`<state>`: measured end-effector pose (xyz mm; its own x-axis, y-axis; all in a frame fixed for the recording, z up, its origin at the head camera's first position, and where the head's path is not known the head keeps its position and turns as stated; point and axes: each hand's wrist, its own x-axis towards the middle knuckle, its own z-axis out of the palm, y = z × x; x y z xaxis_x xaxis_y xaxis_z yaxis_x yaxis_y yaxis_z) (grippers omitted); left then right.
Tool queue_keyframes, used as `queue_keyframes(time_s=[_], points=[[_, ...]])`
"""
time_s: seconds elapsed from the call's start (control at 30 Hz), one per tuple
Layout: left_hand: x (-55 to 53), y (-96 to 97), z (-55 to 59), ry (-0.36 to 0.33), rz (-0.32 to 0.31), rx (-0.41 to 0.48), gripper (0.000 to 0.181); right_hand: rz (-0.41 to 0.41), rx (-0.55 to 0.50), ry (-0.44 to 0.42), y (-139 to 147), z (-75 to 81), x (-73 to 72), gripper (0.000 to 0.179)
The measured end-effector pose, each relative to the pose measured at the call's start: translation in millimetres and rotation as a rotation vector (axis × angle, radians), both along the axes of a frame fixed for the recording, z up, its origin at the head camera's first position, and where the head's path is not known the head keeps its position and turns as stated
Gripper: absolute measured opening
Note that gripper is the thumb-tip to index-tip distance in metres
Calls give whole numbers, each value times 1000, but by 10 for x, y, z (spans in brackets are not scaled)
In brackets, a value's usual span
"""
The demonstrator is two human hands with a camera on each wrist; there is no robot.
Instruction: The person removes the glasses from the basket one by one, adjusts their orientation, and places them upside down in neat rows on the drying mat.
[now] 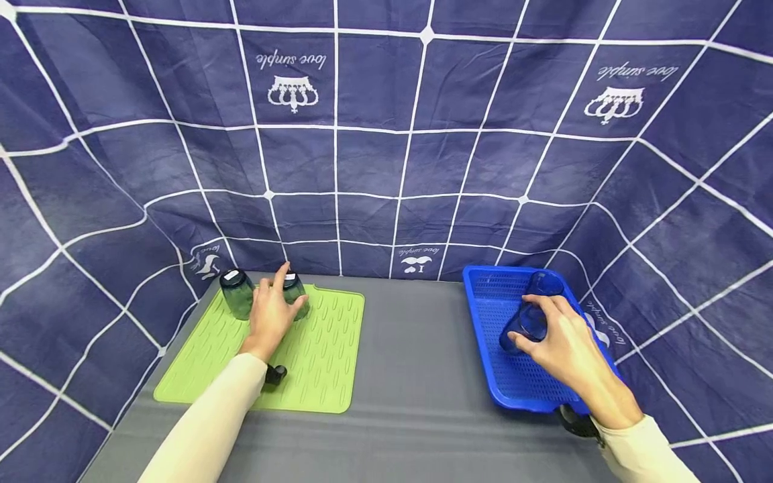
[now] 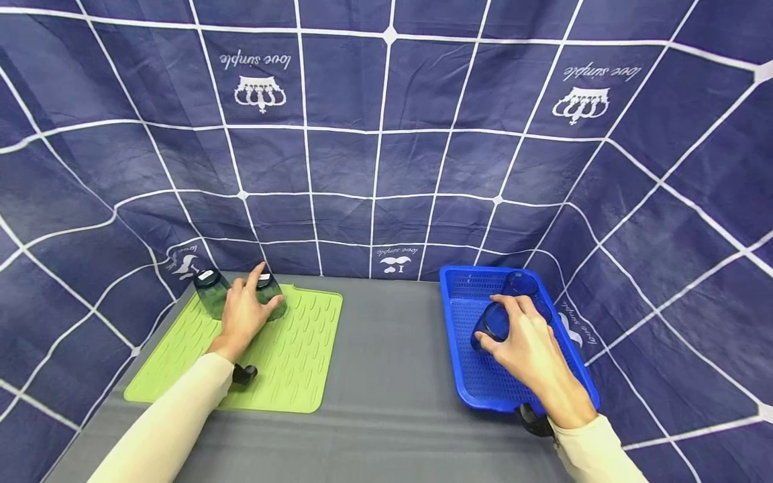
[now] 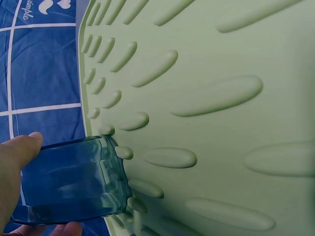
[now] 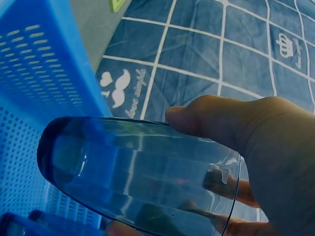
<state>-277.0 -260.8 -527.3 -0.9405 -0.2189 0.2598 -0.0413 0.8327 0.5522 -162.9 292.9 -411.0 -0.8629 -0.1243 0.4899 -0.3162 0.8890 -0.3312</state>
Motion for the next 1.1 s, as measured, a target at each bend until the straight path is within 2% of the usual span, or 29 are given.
queue_keyframes(time_s=[0.13,0.53,0.93,1.1], points=[[5,-1,14,0,-6,3,94,15,-14,15,-88,8,-36,77],[-12,-1,88,-66,3,-19,100,43,-26,24,-275,83,-114,74],[39,-9,186,-132,-21,-54,112,69,-46,32,-457,104,-119,71],[82,3,173,-120,-36,-58,115,84,-60,43,-541,110,-122,71]])
